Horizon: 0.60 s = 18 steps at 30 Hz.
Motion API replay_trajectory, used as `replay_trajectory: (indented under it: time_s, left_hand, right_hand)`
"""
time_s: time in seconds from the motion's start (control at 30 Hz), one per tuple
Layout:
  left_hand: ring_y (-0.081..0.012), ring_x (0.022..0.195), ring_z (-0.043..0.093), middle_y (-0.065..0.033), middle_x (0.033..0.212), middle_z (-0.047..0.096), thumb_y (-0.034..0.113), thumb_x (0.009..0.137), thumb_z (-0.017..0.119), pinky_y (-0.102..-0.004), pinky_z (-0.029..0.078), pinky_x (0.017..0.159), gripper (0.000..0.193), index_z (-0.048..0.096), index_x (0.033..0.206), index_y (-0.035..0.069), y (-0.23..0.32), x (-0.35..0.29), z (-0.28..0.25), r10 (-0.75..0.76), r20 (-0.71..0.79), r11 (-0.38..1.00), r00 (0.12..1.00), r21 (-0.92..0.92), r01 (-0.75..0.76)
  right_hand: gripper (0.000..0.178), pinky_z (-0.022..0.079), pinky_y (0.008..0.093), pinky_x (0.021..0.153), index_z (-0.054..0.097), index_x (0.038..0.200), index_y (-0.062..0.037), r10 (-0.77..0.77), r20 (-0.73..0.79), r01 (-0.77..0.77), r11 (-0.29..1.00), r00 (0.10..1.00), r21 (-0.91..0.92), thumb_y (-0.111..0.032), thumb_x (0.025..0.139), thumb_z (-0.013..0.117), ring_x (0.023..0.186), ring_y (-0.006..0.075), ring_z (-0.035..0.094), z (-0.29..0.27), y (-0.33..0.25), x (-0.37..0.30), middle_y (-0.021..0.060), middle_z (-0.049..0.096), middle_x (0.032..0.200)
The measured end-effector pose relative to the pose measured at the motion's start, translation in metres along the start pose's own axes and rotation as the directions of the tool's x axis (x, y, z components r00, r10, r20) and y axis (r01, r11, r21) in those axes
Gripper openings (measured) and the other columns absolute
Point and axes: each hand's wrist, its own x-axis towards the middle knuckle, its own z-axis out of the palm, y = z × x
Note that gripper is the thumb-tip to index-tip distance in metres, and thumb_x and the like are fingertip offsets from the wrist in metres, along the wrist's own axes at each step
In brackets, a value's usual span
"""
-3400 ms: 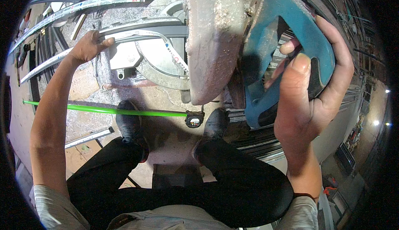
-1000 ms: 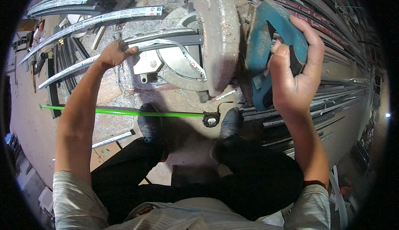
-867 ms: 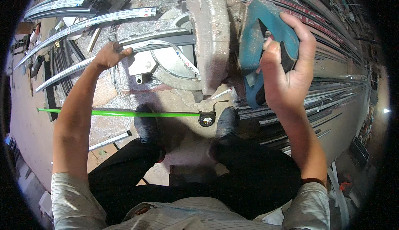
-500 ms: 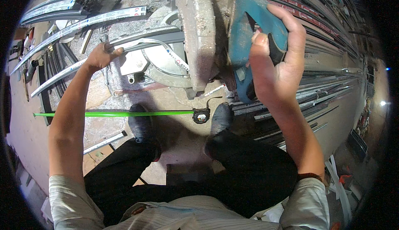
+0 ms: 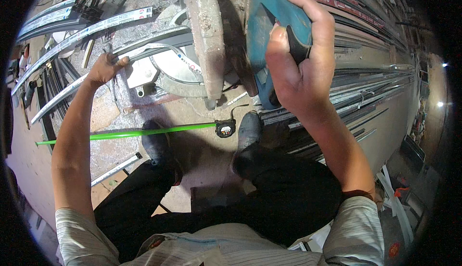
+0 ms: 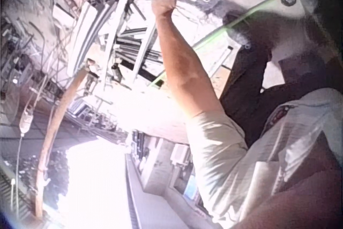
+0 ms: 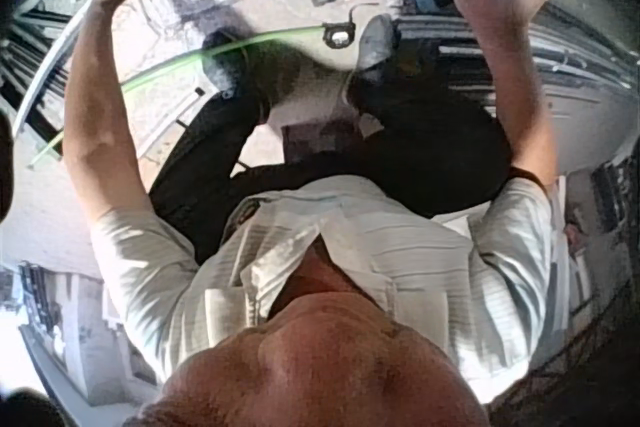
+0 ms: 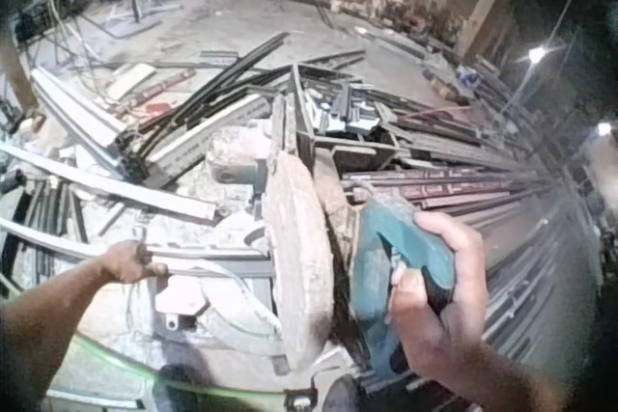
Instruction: The person measures and marks metal profiles with a tape measure and marker, then uses a miter saw to cut them to length. The person repeats the measuring, marking, and cutting process for multiple pieces.
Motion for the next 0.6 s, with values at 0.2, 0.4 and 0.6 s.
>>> replay_trajectory:
  time_s: [0.2, 0.4, 0.6]
  left_hand:
    - [-0.0346, 0.091, 0.073, -0.0272, 0.096, 0.076, 0.069, 0.090, 0.076, -0.0441, 0.056, 0.087, 0.084, 0.074, 0.108, -0.013, 0.028, -0.005, -0.004, -0.032, 0.018, 0.999, 0.999, 0.010, 0.032]
    - [-0.0309, 0.084, 0.071, -0.0219, 0.088, 0.076, 0.072, 0.091, 0.073, -0.0440, 0.055, 0.081, 0.081, 0.078, 0.104, -0.008, 0.013, -0.002, -0.002, -0.020, 0.039, 0.999, 0.999, -0.034, 0.022]
    - [-0.0330, 0.081, 0.071, -0.0243, 0.085, 0.074, 0.076, 0.094, 0.065, -0.0471, 0.055, 0.080, 0.087, 0.077, 0.101, -0.010, 0.019, -0.006, -0.005, -0.023, 0.021, 0.996, 1.000, 0.090, 0.021]
  right_hand:
    - [0.046, 0.051, 0.0331, 0.092, 0.048, 0.146, 0.0054, -0.011, -0.003, 0.011, 1.000, 1.000, -0.027, -0.013, 0.106, 0.061, 0.106, 0.0171, 0.059, -0.003, 0.005, -0.007, 0.0157, 0.058, 0.128]
    - [0.046, 0.051, 0.0338, 0.090, 0.046, 0.146, 0.0056, -0.113, 0.003, 0.112, 0.984, 0.994, -0.140, -0.012, 0.106, 0.062, 0.103, 0.0190, 0.060, -0.001, 0.009, -0.012, 0.0174, 0.059, 0.129]
    - [0.047, 0.049, 0.0391, 0.102, 0.046, 0.143, 0.0074, -0.148, -0.012, 0.143, 0.974, 0.989, -0.176, -0.012, 0.105, 0.064, 0.114, 0.0272, 0.060, 0.004, 0.012, -0.020, 0.0230, 0.058, 0.139]
